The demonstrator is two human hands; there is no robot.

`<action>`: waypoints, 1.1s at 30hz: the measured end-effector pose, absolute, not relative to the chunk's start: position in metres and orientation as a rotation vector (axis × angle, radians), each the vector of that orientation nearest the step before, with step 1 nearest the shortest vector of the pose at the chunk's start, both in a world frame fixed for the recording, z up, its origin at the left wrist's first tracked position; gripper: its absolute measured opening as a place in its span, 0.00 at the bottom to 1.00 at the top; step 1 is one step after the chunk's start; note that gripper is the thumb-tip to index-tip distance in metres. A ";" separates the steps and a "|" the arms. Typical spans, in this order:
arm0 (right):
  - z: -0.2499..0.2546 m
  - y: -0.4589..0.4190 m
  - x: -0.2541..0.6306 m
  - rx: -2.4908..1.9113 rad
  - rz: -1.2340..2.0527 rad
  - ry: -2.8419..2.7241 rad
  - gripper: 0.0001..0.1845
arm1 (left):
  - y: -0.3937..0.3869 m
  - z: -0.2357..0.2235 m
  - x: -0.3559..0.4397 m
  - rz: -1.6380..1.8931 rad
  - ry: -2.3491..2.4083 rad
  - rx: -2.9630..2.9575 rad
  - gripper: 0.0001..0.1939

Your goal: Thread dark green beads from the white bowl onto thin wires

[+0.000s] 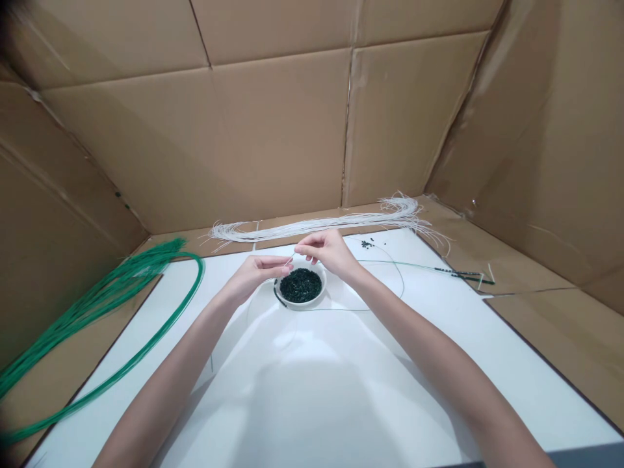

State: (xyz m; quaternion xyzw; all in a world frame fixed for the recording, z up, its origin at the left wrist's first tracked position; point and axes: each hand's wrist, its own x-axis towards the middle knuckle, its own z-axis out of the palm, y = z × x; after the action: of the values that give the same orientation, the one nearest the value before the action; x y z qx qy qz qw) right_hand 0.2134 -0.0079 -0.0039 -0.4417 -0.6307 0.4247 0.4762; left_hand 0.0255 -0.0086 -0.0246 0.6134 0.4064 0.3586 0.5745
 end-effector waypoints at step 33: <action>-0.015 -0.014 0.202 -1.077 1.010 -1.550 0.15 | -0.021 -0.019 0.042 1.102 0.983 1.305 0.12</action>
State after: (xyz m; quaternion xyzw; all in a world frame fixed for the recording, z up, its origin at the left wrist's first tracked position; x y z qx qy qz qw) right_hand 0.2016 -0.0139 -0.0152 -0.4414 -0.6352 0.4140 0.4798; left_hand 0.0420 -0.0213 -0.0186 0.5519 0.4156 0.4660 0.5527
